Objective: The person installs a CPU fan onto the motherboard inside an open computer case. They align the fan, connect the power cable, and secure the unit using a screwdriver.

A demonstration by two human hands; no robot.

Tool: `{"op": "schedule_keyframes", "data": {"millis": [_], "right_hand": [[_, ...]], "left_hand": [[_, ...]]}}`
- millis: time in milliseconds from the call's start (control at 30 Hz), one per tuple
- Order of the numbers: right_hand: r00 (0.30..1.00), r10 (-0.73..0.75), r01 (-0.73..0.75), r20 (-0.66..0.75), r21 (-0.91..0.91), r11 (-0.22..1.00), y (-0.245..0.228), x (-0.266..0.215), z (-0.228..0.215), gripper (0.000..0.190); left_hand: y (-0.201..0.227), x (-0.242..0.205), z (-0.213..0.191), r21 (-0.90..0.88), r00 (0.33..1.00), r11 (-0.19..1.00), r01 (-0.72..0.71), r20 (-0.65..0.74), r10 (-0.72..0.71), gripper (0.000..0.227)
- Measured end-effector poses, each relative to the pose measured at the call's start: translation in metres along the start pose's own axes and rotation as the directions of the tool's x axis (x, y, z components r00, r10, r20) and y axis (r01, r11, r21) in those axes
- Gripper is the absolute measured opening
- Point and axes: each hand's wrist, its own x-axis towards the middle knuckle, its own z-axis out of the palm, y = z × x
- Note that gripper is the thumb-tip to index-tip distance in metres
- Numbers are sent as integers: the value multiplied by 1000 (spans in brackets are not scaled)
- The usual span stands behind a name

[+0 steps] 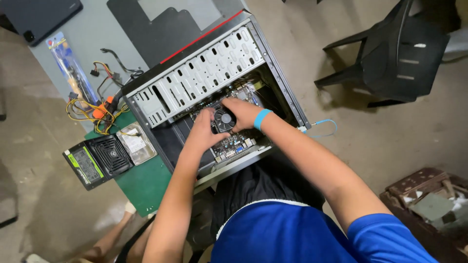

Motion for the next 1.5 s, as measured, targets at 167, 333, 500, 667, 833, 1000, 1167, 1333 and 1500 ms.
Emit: {"op": "schedule_keyframes", "data": {"millis": [167,333,500,667,833,1000,1167,1333,1500], "right_hand": [[990,142,-143,19,123,982,1,-4,-21,124],[938,337,-326,-83,127,937,72,-1,-7,29],[903,430,-424,-9,146,894,109,20,31,21],[927,374,-374,16,66,925,94,21,25,23],[862,431,-503,268,558,660,50,14,-12,34],[838,446,-543,313,555,630,46,13,-12,27],[828,463,-554,318,591,586,37,10,-20,29],[783,491,-619,383,565,546,13,0,-42,44],[799,423,-602,428,592,536,2,-11,-57,70]], "left_hand": [[-5,4,4,58,996,996,-65,-63,68,66],[-47,-1,16,69,993,996,-56,-96,62,70],[-48,-3,19,91,994,994,-66,-86,74,69],[-45,-6,17,125,985,988,-87,-137,104,69],[-44,-7,15,166,990,984,-68,-115,88,69],[-43,-2,23,250,988,965,-75,-115,107,65],[-26,2,30,354,986,933,-61,-124,112,63],[1,11,33,430,993,902,29,-119,25,66],[47,29,26,514,991,847,136,-59,-123,72]]}}
